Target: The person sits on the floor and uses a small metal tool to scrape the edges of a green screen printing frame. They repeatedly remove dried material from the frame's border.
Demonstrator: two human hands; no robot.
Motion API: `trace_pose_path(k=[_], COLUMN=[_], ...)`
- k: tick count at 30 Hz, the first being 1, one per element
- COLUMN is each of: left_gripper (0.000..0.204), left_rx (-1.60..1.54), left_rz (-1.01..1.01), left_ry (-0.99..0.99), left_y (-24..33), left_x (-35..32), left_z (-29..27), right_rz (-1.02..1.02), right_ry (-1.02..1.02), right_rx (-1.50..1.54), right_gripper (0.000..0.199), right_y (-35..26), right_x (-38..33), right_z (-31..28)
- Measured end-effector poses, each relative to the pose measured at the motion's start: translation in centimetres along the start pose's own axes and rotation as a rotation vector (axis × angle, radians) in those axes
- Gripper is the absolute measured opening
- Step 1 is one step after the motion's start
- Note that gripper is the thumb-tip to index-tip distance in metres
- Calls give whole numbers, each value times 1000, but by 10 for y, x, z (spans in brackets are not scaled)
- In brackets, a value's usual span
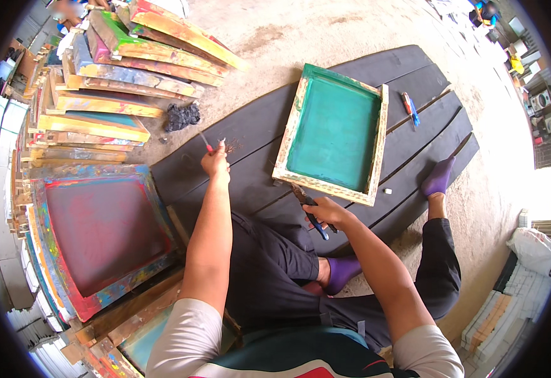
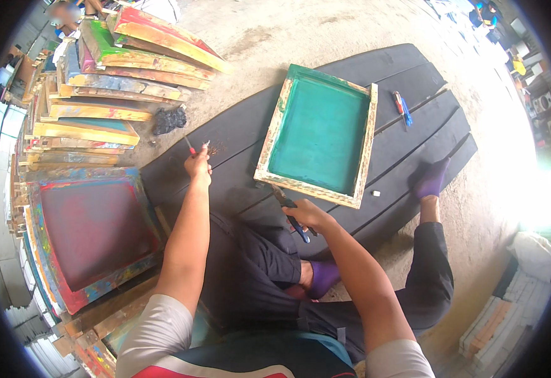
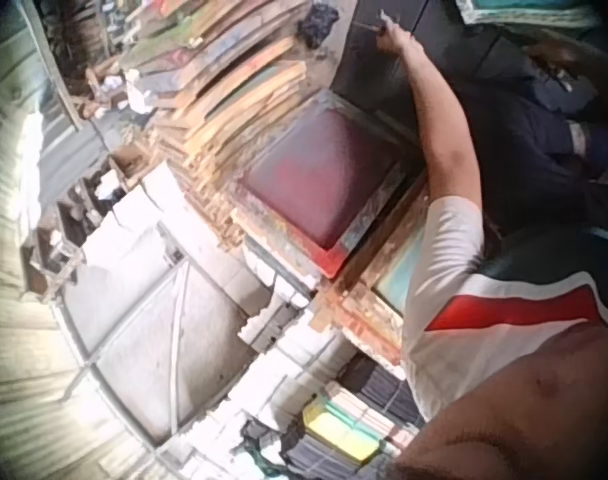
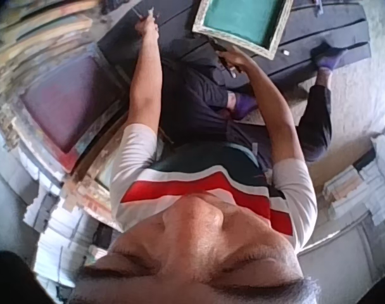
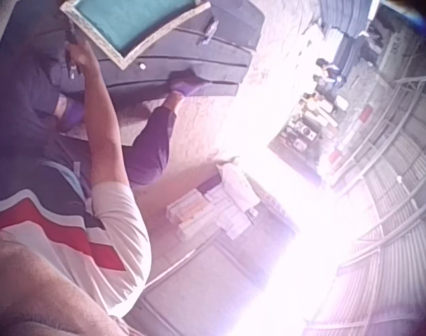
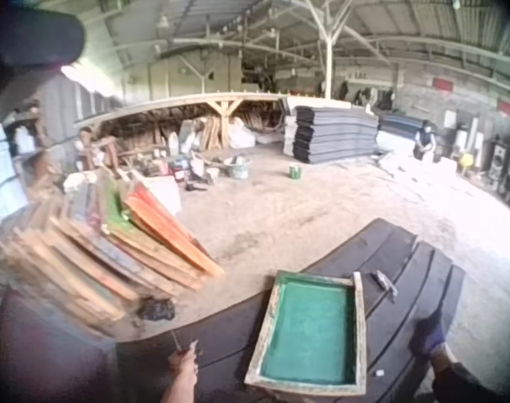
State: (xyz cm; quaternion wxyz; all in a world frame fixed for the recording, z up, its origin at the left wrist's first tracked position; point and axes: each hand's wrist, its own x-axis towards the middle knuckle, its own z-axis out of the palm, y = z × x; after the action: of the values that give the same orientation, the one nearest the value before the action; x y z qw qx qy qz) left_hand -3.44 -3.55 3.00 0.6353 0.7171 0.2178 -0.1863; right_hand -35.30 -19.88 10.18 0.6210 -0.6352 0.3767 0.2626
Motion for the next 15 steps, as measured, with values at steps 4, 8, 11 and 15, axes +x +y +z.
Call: trace_pose_path(k=[4, 8, 11, 15], left_gripper=[48, 45, 40, 32], left_rx=[39, 131, 196, 403], left_rz=[-7, 162, 121, 141], left_ry=[226, 67, -256, -471], left_y=[-7, -20, -18, -28], left_x=[13, 0, -38, -54], left_z=[3, 10, 18, 15], right_rz=[45, 57, 69, 93], right_ry=[-30, -45, -50, -82], right_rx=[50, 111, 137, 129], right_gripper=[40, 42, 42, 44], right_y=[6, -1, 1, -4], right_x=[1, 3, 10, 18], right_z=[-12, -16, -22, -24])
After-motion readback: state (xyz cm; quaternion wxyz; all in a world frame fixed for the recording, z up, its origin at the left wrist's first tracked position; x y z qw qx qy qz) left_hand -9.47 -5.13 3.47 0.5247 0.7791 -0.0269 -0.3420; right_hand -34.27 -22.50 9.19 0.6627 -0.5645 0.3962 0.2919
